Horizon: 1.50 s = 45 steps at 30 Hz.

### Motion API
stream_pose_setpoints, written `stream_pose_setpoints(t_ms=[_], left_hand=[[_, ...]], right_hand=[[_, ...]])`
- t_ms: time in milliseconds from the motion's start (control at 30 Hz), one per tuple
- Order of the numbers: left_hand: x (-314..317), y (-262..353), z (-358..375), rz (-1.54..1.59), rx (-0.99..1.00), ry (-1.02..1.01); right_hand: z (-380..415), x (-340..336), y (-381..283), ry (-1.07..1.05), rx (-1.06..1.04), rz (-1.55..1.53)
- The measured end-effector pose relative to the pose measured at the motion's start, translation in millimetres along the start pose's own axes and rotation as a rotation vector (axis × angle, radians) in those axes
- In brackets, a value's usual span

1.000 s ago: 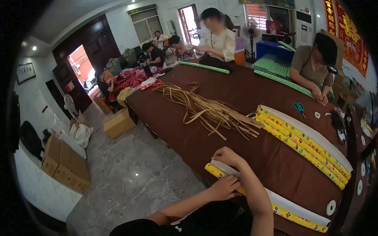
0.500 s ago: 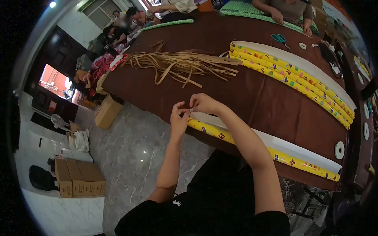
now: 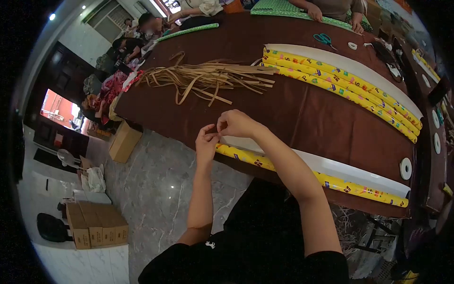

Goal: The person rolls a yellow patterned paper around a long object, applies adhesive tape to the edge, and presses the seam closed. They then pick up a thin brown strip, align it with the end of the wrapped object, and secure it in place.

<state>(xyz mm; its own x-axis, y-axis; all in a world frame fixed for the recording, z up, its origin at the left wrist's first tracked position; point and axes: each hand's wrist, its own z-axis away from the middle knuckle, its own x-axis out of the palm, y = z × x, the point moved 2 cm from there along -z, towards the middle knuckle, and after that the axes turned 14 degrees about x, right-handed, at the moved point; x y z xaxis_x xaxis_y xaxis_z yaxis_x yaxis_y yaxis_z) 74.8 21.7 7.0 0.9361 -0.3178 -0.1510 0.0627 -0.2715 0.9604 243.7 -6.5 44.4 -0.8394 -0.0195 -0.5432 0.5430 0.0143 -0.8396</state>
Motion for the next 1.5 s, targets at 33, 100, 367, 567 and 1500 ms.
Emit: stream_pose_setpoints(t_ms=[33, 100, 367, 567, 1500], left_hand=[[0.3, 0.1, -1.4, 0.044, -0.021, 0.001], [0.6, 3.5, -2.9, 0.031, -0.058, -0.006], [2.0, 10.4, 3.3, 0.131, -0.089, 0.045], [2.4, 9.0, 4.4, 0.108, -0.041, 0.023], [2.7, 10.2, 6.8, 0.034, 0.017, -0.004]], right_hand=[[0.2, -0.6, 0.8, -0.002, 0.006, 0.05], [1.4, 2.6, 2.6, 0.052, -0.018, 0.175], [3.7, 6.7, -1.0, 0.088, -0.031, 0.452], [1.6, 12.2, 2.6, 0.108, -0.03, 0.414], [-3.8, 9.8, 14.1, 0.116, 0.34, -0.107]])
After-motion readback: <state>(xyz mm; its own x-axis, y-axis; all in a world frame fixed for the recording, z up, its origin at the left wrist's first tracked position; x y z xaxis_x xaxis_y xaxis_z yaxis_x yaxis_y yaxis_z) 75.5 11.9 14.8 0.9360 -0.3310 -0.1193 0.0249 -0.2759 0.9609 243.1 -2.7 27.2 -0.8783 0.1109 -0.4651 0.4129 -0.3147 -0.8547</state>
